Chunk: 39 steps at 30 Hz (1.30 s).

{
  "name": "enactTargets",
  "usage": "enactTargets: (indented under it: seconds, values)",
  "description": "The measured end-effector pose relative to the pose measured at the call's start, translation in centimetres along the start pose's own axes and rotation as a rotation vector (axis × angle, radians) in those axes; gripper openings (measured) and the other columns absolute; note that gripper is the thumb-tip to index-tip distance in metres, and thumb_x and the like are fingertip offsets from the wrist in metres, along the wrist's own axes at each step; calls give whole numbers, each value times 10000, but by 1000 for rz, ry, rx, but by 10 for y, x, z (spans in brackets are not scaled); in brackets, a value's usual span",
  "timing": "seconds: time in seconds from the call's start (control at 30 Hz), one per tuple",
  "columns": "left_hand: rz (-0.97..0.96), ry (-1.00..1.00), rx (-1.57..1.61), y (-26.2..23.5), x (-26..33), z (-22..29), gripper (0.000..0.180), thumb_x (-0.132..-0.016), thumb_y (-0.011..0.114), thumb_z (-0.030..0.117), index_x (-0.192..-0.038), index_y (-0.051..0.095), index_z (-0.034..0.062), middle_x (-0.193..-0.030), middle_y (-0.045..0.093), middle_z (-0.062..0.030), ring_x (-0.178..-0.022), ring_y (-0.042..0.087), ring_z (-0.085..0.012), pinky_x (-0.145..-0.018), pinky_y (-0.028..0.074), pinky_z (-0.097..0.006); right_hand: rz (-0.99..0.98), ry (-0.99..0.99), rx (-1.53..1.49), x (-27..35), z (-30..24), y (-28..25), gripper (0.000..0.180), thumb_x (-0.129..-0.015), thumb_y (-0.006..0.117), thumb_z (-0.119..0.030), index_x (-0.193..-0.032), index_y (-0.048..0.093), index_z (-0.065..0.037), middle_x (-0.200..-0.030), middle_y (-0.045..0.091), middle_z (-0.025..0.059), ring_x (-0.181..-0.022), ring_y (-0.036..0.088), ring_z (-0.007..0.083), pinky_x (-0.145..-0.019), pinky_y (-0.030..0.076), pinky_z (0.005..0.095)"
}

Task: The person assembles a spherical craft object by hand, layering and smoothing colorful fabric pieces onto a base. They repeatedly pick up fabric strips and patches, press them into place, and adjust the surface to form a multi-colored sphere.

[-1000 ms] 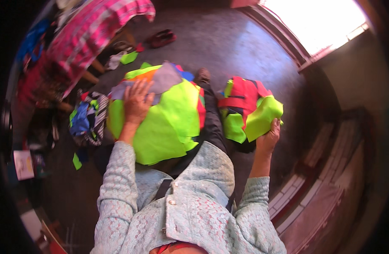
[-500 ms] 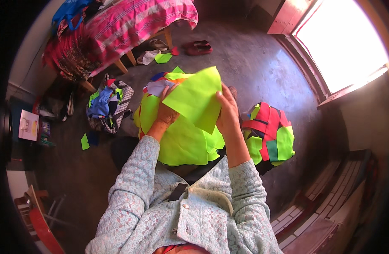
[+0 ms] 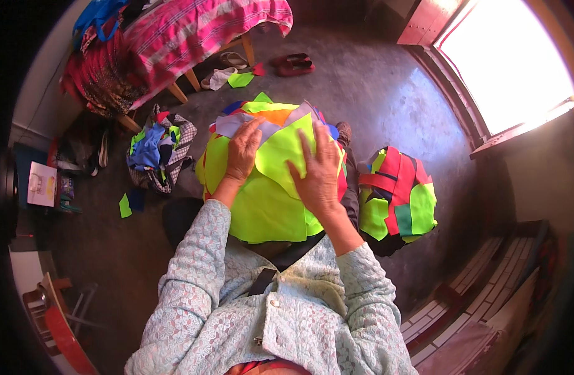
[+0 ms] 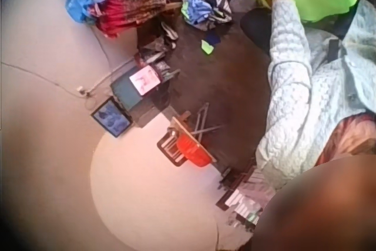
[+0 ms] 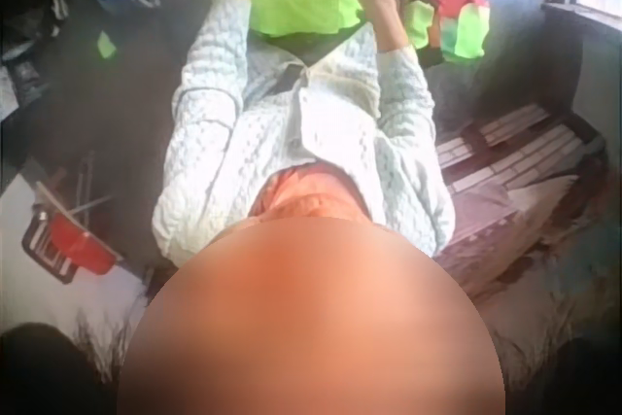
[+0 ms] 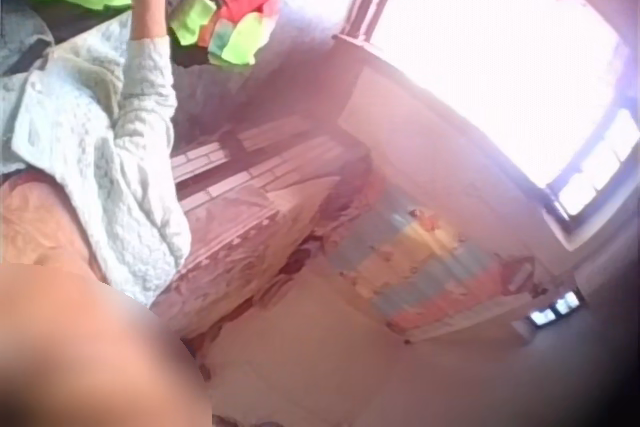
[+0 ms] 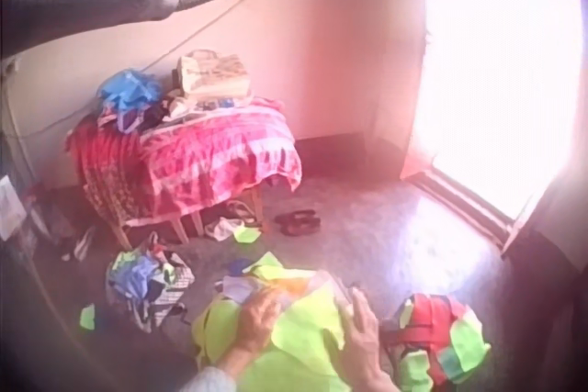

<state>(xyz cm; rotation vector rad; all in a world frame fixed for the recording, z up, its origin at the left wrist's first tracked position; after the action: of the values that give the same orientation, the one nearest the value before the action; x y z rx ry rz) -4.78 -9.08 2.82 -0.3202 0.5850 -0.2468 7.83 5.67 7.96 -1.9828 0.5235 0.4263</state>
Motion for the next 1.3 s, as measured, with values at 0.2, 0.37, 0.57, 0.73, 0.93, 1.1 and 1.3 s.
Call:
enactTargets:
  seconds: [0.2, 0.37, 0.57, 0.73, 0.93, 1.1, 1.3]
  values:
    - [-55, -104, 124, 1, -3, 4, 356, -954, 524, 252, -1179, 604, -11, -1164, 626, -190, -1096, 581, -340, -965, 437, -377, -318, -104, 128, 29, 7, 43, 585, -876, 529, -536, -1399, 465, -282, -1521, 316, 97, -1424, 251, 283, -1139, 113, 537]
    - [-132, 118, -176, 4, -5, 2, 349, -799, 650, 90, -1139, 631, 12, -1168, 636, -145, -1110, 580, -321, -984, 432, -397, -306, -102, 73, 27, 5, 44, 575, -866, 545, -524, -1372, 492, -255, -1510, 334, 107, -1419, 257, 286, -1143, 119, 536]
    - [-187, 116, -200, 9, -5, -8, 341, -787, 656, 51, -1128, 651, 49, -1198, 632, -112, -1167, 557, -301, -1049, 383, -416, -148, -63, -239, 39, 23, 22, 537, -772, 740, -233, -1268, 561, -132, -1417, 442, 114, -1330, 394, 302, -1101, 286, 475]
    - [-190, 120, -211, 7, -4, -4, 303, -799, 654, 51, -1102, 662, 43, -1200, 631, -110, -1176, 554, -295, -1054, 380, -417, 237, 248, -328, 89, 98, -35, 294, -794, 678, -24, -1083, 664, -75, -1109, 655, 100, -1013, 618, 284, -881, 496, 352]
    - [-191, 145, -232, 7, -3, -3, 286, -798, 655, 50, -1084, 664, 38, -1197, 632, -110, -1180, 552, -296, -1054, 379, -415, 235, 779, 92, 202, 230, -52, 244, -817, 703, -193, -1026, 677, -70, -1031, 647, 103, -954, 601, 304, -830, 484, 382]
    - [-201, 141, -275, 5, -3, -3, 273, -806, 647, 69, -1076, 666, 36, -1192, 634, -112, -1178, 551, -299, -1058, 374, -412, 108, 834, 285, 206, 243, -41, 299, -756, 757, -250, -988, 667, -84, -970, 618, 92, -910, 567, 316, -818, 460, 410]
    - [-206, 123, -246, 7, -4, -1, 274, -807, 642, 77, -1076, 664, 32, -1182, 636, -121, -1173, 552, -300, -1058, 372, -402, 164, 773, 46, 199, 236, -39, 224, -799, 738, -211, -946, 632, -79, -922, 602, 61, -886, 569, 207, -799, 444, 321]
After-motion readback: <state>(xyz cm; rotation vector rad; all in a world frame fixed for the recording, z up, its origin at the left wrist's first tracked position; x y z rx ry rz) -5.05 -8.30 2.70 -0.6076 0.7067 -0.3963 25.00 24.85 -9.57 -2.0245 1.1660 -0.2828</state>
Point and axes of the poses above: each hand's wrist, its own x-axis away from the middle knuckle, its own y-axis out of the palm, z = x × y, the point moved 3 cm from there along -x, towards the middle knuckle
